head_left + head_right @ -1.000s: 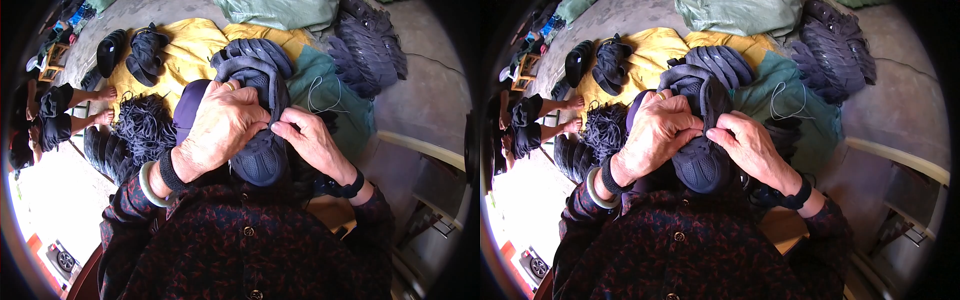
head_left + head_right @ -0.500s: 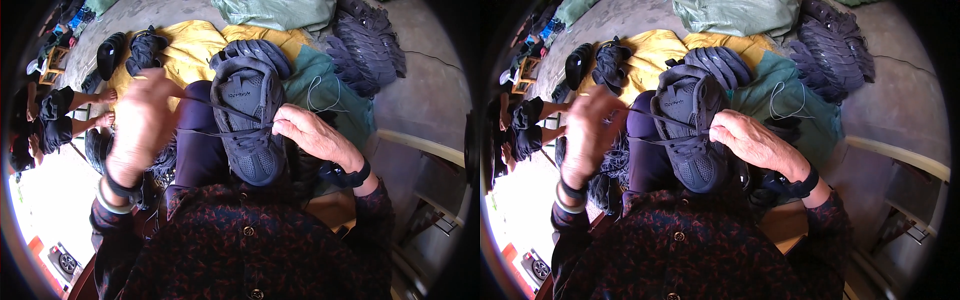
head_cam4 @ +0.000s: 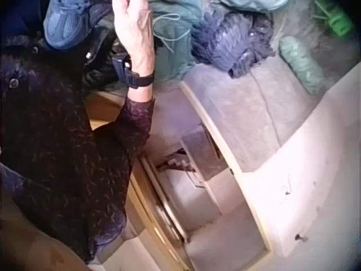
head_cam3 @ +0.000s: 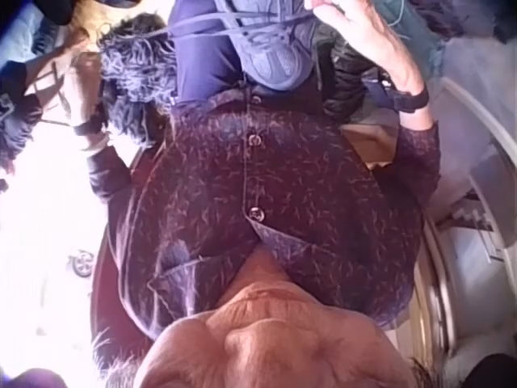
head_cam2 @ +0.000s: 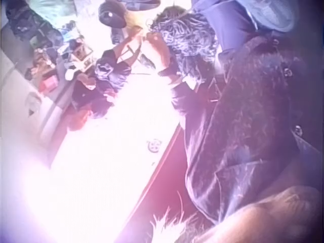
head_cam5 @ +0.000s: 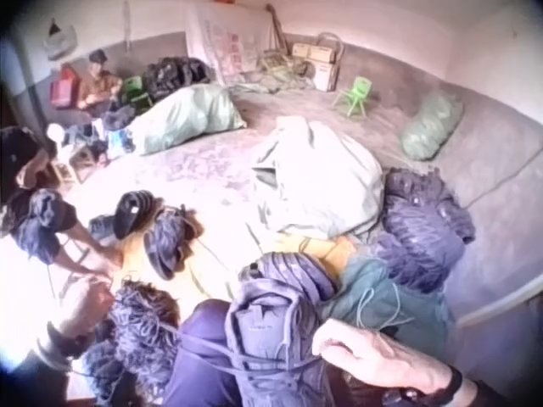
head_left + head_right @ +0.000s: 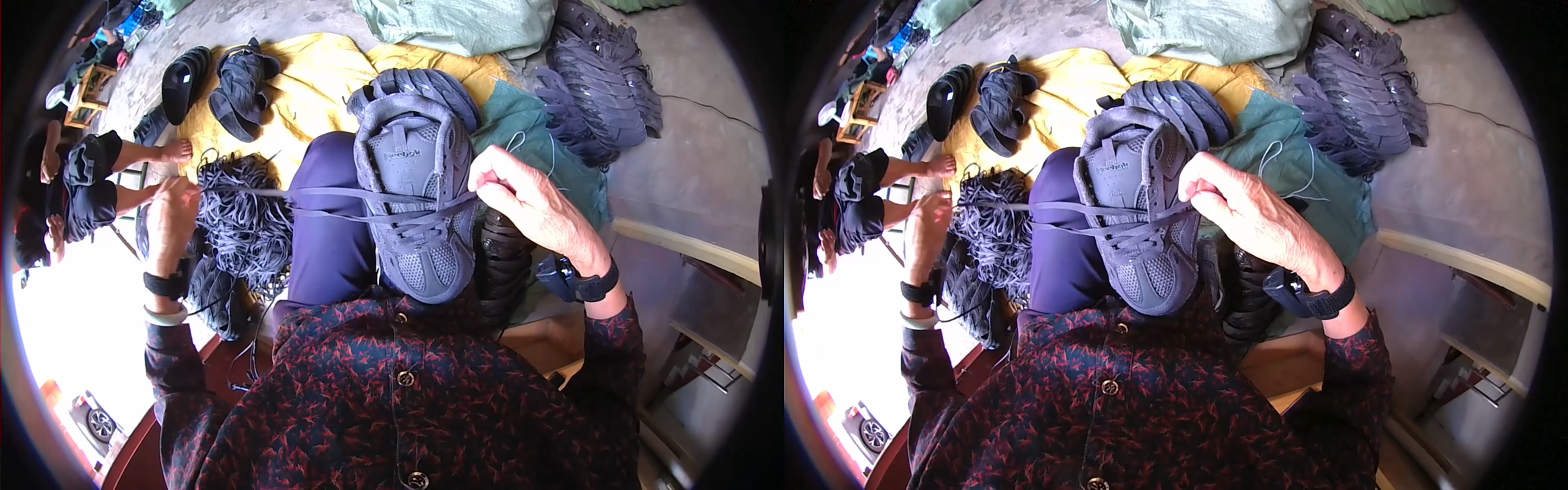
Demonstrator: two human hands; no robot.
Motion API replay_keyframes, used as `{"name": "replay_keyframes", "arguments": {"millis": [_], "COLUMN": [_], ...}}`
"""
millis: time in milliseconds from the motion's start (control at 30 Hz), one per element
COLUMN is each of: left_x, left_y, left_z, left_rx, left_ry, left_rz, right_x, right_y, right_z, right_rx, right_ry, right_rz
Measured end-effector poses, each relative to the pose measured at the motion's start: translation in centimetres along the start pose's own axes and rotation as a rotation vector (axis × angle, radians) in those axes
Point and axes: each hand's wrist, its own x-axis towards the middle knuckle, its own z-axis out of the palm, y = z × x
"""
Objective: Thread laces through the eyelets of a shoe upper.
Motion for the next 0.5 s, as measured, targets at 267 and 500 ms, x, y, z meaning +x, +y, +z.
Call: {"name": "replay_keyframes", "arguments": {"millis": [267,500], "left_x": [-0.2,0.3], "left_y": [17.7,20.8], "left_z": [-3.4,-2.8], "left_rx": [-0.647,-0.642], "left_ry": [-0.186,-0.343], "left_rz": [0.409,0.517], "right_x": [-0.8,-1.5], "right_y": [-0.9,-1.8], "right_z": [-0.6,-0.5], "right_rx": [-0.326,-0.420], "right_ry": [-0.006,0.012], "right_rz": [-0.176,-0.230]}}
